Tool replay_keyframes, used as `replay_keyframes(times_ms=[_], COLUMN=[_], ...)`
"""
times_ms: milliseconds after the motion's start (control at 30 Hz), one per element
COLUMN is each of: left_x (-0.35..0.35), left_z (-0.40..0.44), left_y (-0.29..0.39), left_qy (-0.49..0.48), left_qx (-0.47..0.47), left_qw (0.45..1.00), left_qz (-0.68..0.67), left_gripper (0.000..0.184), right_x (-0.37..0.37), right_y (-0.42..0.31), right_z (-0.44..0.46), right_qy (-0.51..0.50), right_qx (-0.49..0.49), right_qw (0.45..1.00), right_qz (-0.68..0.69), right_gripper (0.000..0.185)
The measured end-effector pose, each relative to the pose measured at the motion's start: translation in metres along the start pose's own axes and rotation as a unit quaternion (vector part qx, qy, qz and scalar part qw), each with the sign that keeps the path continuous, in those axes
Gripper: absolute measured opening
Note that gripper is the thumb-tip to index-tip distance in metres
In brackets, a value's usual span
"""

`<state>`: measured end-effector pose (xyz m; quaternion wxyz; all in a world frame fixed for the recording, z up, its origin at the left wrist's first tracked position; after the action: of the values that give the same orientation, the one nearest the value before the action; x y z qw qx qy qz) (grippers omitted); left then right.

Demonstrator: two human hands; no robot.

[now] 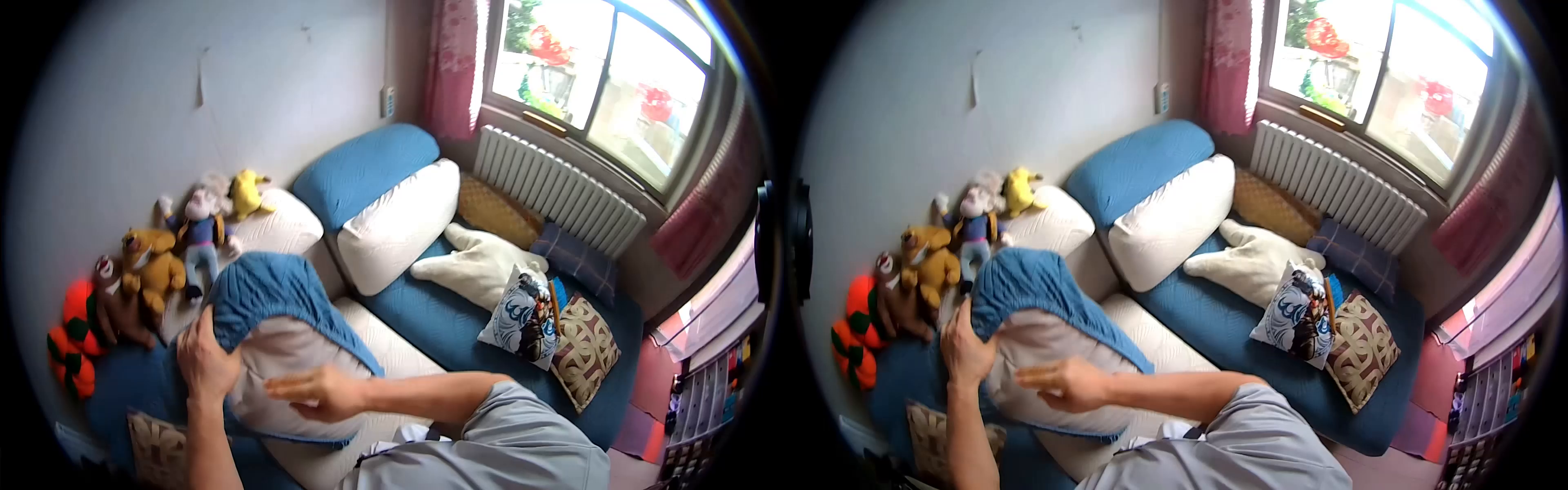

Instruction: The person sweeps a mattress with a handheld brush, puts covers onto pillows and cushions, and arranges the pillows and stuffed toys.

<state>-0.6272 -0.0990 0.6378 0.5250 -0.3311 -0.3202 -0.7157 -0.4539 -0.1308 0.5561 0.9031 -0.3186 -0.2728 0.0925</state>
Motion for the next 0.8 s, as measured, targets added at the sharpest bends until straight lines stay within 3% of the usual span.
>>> replay_keyframes(times_ms=[33,67,100,200,233,300,333,400,467,533,633,767,800], left_x=[-0.003,0.0,0.0,0.005,0.007,0.006,0.007,0.008,0.01,0.015,0.06,0.068,0.034], left_z=[-0.001,0.001,0.0,-0.004,-0.004,-0.004,-0.004,-0.006,-0.009,-0.012,-0.024,-0.091,-0.117], left_y=[-0.008,-0.007,-0.01,-0.001,0.004,0.013,0.014,0.015,0.015,0.013,0.009,-0.094,-0.104], left_qy=[0.0,-0.008,-0.017,0.009,0.013,0.0,-0.015,-0.051,-0.015,-0.029,0.033,0.08,0.047], left_qx=[0.002,0.0,-0.005,-0.05,-0.059,-0.063,-0.052,-0.035,-0.047,-0.038,-0.094,0.077,0.149], left_qw=[1.0,1.0,1.0,0.998,0.997,0.997,0.998,0.997,0.999,0.999,0.995,0.982,0.905], left_qz=[-0.002,-0.022,-0.018,-0.031,-0.037,-0.044,-0.045,-0.049,-0.013,-0.003,-0.003,-0.15,-0.396], left_gripper=[0.061,0.06,0.059,0.058,0.056,0.059,0.061,0.067,0.073,0.088,0.096,0.093,0.087], right_x=[0.012,0.039,0.075,0.116,0.104,0.068,0.071,0.072,0.074,0.072,0.073,0.097,0.105], right_y=[0.005,0.015,0.017,0.097,0.103,0.114,0.108,0.111,0.106,0.101,0.108,0.132,0.132], right_z=[0.001,0.019,0.032,0.056,0.062,0.059,0.062,0.062,0.067,0.071,0.067,0.043,0.037], right_qy=[-0.014,0.088,0.166,0.23,0.17,0.039,0.039,0.04,0.053,0.052,0.071,0.096,0.103], right_qx=[-0.023,0.023,0.042,-0.083,-0.135,-0.212,-0.211,-0.216,-0.213,-0.215,-0.224,-0.223,-0.225], right_qw=[0.997,0.993,0.984,0.969,0.975,0.95,0.949,0.956,0.966,0.966,0.958,0.949,0.942], right_qz=[0.068,0.08,-0.051,0.04,0.043,0.225,0.231,0.192,0.136,0.13,0.163,0.202,0.225], right_gripper=[0.055,0.045,0.039,0.053,0.067,0.092,0.099,0.097,0.087,0.082,0.073,0.068,0.069])
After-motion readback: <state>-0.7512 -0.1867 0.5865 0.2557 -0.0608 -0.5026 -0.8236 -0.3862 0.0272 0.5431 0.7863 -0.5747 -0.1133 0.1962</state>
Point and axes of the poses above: each hand's wrist, its own z-axis towards the middle knuckle, its own x-axis out of the back of the hand, y = z × x, the point moved 6 cm from there along z, towards the middle knuckle, and after that the axes turned 2 degrees about -x, right-handed, at the moved point
